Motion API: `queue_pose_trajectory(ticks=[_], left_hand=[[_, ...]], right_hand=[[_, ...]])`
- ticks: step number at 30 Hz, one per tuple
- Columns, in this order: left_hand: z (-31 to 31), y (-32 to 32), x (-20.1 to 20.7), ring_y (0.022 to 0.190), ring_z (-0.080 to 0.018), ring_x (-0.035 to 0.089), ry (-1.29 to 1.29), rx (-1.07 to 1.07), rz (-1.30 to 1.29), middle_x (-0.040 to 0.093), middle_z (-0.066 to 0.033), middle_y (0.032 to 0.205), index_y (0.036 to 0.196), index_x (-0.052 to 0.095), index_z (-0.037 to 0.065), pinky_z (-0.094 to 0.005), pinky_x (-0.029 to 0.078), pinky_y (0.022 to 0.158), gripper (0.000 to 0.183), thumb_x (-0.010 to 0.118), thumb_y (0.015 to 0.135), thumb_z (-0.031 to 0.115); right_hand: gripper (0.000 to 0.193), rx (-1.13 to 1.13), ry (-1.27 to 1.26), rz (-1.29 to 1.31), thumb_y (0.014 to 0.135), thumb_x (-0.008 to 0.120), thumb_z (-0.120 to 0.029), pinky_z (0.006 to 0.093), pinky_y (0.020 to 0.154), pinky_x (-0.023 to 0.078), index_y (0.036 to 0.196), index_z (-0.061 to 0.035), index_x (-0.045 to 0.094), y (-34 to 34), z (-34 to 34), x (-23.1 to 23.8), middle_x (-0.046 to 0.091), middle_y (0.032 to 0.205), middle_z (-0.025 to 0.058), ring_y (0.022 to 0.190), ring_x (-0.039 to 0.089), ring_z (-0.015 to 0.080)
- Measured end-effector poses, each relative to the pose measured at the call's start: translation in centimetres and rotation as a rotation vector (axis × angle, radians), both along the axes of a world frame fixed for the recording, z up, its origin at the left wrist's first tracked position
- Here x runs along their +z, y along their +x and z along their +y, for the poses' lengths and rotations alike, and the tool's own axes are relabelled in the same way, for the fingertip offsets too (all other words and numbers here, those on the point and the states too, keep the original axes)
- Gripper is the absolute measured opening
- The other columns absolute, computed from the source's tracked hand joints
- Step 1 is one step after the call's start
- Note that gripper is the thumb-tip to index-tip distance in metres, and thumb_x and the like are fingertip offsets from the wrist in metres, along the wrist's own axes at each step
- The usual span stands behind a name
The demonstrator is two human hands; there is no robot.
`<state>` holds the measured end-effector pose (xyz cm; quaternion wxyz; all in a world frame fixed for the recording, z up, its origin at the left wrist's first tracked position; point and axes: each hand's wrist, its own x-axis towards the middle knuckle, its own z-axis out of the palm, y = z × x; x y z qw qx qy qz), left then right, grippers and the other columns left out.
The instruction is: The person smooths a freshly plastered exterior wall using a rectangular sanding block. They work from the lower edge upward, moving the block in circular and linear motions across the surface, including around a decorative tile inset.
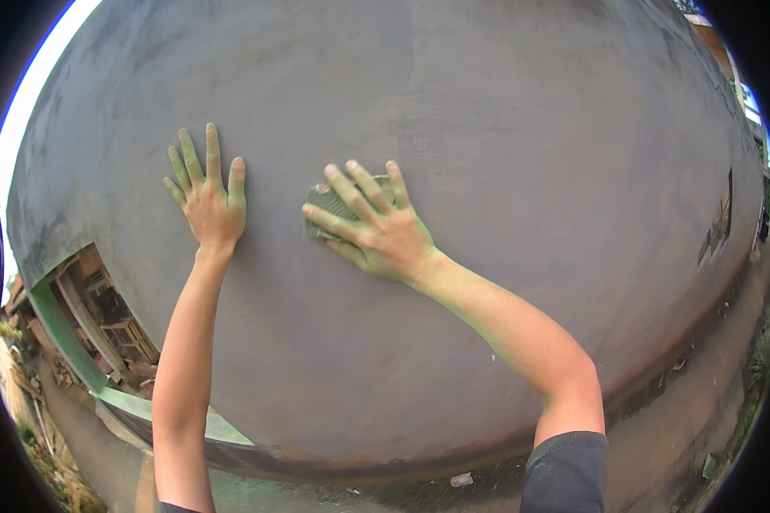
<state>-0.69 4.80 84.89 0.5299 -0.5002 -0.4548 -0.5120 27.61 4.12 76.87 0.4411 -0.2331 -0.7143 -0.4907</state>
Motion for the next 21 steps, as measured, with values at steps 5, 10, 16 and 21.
queue_pose_trajectory(ticks=[5, 10, 16, 21], left_hand=[[-1.0, 6.5, 2.7, 0.161, -0.0434, 0.017, -0.040, -0.059, 0.134, 0.021, -0.0118, 0.176, 0.166, 0.035, 0.032, -0.0718, 0.016, 0.123, 0.070, 0.057, 0.103, 0.054], [-1.6, 10.5, 3.7, 0.160, -0.0376, 0.023, -0.077, -0.137, 0.348, 0.025, -0.0078, 0.175, 0.164, 0.040, 0.036, -0.0686, 0.019, 0.125, 0.069, 0.060, 0.101, 0.054], [-1.5, 14.5, 1.2, 0.160, -0.0313, 0.026, -0.171, -0.232, 0.625, 0.027, -0.0039, 0.175, 0.163, 0.040, 0.039, -0.0622, 0.019, 0.129, 0.069, 0.059, 0.099, 0.058], [-1.5, 19.0, -12.1, 0.163, -0.0194, 0.016, -0.485, -0.138, 1.040, 0.017, 0.0035, 0.177, 0.169, 0.020, 0.038, -0.0548, 0.009, 0.133, 0.069, 0.041, 0.106, 0.059]], right_hand=[[0.059, 0.070, -0.002, -0.510, 0.096, 0.066, -0.056, 0.0568, 0.131, 0.015, 0.153, -0.0457, 0.050, 4.8, 0.5, -2.6, 0.044, 0.164, 0.0022, 0.152, 0.040, 0.0224], [0.057, -0.157, 0.122, 0.311, 0.101, 0.063, -0.032, 0.0664, 0.125, 0.018, 0.155, -0.0202, 0.049, 19.9, 0.5, 7.1, 0.038, 0.166, 0.0132, 0.155, 0.032, 0.0391], [0.055, -0.083, 0.268, 0.643, 0.100, 0.059, -0.045, 0.0747, 0.118, 0.023, 0.148, -0.0187, 0.051, 16.7, 3.6, 18.1, 0.043, 0.163, 0.0114, 0.152, 0.036, 0.0390], [0.046, 0.012, 0.141, 0.087, 0.098, 0.067, -0.046, 0.0741, 0.118, 0.026, 0.144, -0.0384, 0.060, 5.9, 2.3, 10.1, 0.046, 0.162, 0.0031, 0.150, 0.041, 0.0310]])
